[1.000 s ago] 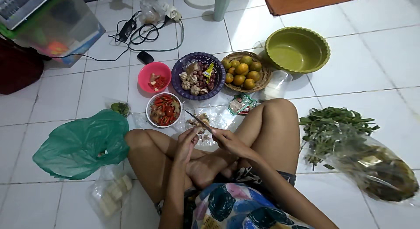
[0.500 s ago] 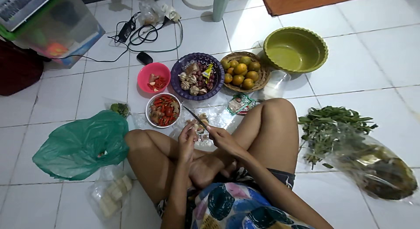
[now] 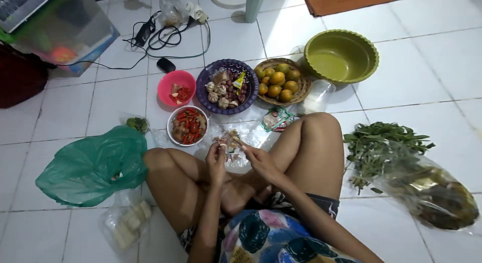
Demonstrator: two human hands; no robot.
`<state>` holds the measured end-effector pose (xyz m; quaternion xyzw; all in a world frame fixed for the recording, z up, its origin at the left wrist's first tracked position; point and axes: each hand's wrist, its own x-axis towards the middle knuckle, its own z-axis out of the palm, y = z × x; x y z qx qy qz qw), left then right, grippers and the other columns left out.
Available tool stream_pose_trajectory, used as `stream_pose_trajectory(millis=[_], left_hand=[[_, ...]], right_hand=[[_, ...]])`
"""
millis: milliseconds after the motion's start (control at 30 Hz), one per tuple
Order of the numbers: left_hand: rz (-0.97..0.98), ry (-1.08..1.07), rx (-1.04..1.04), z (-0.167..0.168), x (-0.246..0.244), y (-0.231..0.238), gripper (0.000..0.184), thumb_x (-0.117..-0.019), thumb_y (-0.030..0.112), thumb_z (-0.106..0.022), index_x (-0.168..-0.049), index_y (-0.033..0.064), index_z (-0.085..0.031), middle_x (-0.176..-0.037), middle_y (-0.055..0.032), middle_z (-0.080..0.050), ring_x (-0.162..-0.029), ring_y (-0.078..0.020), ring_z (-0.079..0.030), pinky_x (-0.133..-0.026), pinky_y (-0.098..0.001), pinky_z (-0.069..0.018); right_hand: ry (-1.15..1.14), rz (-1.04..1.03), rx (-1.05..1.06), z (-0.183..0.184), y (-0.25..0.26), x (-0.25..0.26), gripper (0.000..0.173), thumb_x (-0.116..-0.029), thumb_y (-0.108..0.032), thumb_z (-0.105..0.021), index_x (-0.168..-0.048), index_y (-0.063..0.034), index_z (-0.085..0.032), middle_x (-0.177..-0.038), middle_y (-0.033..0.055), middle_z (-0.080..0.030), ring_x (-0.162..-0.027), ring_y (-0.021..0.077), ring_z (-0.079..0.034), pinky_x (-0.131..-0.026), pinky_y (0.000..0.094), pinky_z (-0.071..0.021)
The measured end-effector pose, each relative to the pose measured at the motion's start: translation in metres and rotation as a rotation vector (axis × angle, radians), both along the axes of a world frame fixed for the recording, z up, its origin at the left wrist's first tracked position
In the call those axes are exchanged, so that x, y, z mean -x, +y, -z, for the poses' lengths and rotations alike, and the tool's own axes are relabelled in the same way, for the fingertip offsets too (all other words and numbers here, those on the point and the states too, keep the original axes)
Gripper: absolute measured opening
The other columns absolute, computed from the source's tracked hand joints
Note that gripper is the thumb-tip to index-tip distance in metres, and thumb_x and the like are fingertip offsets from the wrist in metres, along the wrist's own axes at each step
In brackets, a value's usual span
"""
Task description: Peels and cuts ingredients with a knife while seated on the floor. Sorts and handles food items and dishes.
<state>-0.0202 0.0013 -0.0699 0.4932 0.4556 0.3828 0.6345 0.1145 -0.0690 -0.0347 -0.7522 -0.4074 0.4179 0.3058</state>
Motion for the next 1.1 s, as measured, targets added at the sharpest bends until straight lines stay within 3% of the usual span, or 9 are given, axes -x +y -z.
stream_pose_trajectory(millis=[67,300,400,567,667,833,900,1000,1100], left_hand=[[-0.063,0.005,-0.016,0.0,0.003,0.001,0.022,-0.1016,0.001,-0.048,-0.117,-0.0109,-0.059,-0.1,-0.003,-0.063,-0.073,0.0048,-0.051,-0.066,-0.013,-0.0431],[-0.068,-0.202,0.222,-0.008,0.009,0.007,0.029,-0.1037,-0.001,-0.042,-0.127,-0.0112,-0.055,-0.099,0.0013,-0.064,-0.059,0.0062,-0.043,-0.056,-0.011,-0.0387],[-0.048,-0.302,0.298,-0.009,0.006,0.007,0.031,-0.1049,0.001,-0.039,-0.131,-0.0084,-0.052,-0.089,0.0048,-0.06,-0.057,0.0055,-0.043,-0.055,-0.0108,-0.0397],[-0.039,-0.403,0.38,-0.012,0.004,0.008,0.025,-0.1064,0.002,-0.034,-0.124,-0.0026,-0.051,-0.081,0.007,-0.057,-0.055,0.0051,-0.044,-0.054,-0.0103,-0.041],[-0.026,-0.469,0.422,-0.014,0.005,0.011,0.028,-0.1069,0.003,-0.03,-0.128,-0.0015,-0.048,-0.086,0.0062,-0.056,-0.057,0.0042,-0.045,-0.056,-0.01,-0.0426],[-0.003,-0.574,0.492,-0.011,0.004,0.012,0.02,-0.108,0.007,-0.03,-0.114,0.008,-0.048,-0.08,0.0081,-0.055,-0.057,0.0038,-0.047,-0.056,-0.0103,-0.0438],[-0.002,-0.563,0.496,-0.012,0.002,0.01,0.02,-0.1074,0.007,-0.029,-0.114,0.0085,-0.048,-0.08,0.0084,-0.054,-0.056,0.0045,-0.045,-0.055,-0.0097,-0.0423],[-0.038,-0.421,0.512,-0.019,-0.001,0.007,0.023,-0.1071,0.003,-0.029,-0.113,0.0092,-0.05,-0.075,0.0088,-0.055,-0.059,0.0032,-0.049,-0.059,-0.0118,-0.0454],[-0.062,-0.382,0.539,-0.026,0.0,0.004,0.029,-0.1027,-0.003,-0.03,-0.12,0.007,-0.051,-0.08,0.0074,-0.062,-0.068,0.0019,-0.06,-0.067,-0.0141,-0.0533]], right_hand=[[-0.096,0.04,0.0,-0.001,-0.001,-0.007,0.046,-0.1118,-0.027,-0.033,-0.15,-0.0077,-0.052,-0.094,0.0192,-0.07,-0.077,0.0284,-0.062,-0.079,0.0494,-0.0489],[-0.038,-0.03,0.073,0.004,-0.003,-0.026,0.049,-0.1126,-0.031,-0.028,-0.155,-0.0129,-0.045,-0.084,0.0102,-0.061,-0.069,0.0197,-0.051,-0.072,0.042,-0.0451],[0.023,-0.02,0.05,0.004,-0.002,-0.018,0.05,-0.1122,-0.034,-0.029,-0.155,-0.0136,-0.044,-0.08,0.0055,-0.057,-0.066,0.0157,-0.047,-0.068,0.0377,-0.0438],[0.115,-0.008,0.021,-0.002,-0.002,-0.006,0.049,-0.1114,-0.036,-0.033,-0.152,-0.0145,-0.049,-0.077,-0.0013,-0.053,-0.062,0.0084,-0.043,-0.063,0.0302,-0.0414],[0.125,-0.016,-0.038,-0.005,-0.003,-0.001,0.047,-0.1107,-0.033,-0.038,-0.151,-0.0136,-0.051,-0.082,0.0008,-0.059,-0.061,0.0061,-0.043,-0.061,0.0271,-0.0407],[0.122,-0.029,-0.102,-0.006,-0.006,0.006,0.047,-0.1109,-0.035,-0.036,-0.152,-0.0166,-0.05,-0.107,0.0054,-0.069,-0.067,0.0054,-0.048,-0.068,0.0283,-0.0439],[0.114,-0.055,-0.128,-0.009,-0.007,0.01,0.049,-0.1111,-0.035,-0.034,-0.153,-0.015,-0.049,-0.121,0.0092,-0.07,-0.075,0.0073,-0.055,-0.074,0.0298,-0.047],[0.078,-0.133,-0.158,-0.016,-0.007,0.017,0.052,-0.1106,-0.035,-0.032,-0.155,-0.0109,-0.044,-0.097,0.012,-0.068,-0.072,0.0162,-0.055,-0.072,0.0382,-0.0487],[0.043,-0.2,-0.178,-0.023,-0.006,0.021,0.052,-0.11,-0.033,-0.034,-0.156,-0.011,-0.043,-0.107,0.0175,-0.071,-0.084,0.025,-0.063,-0.081,0.0466,-0.0507]])
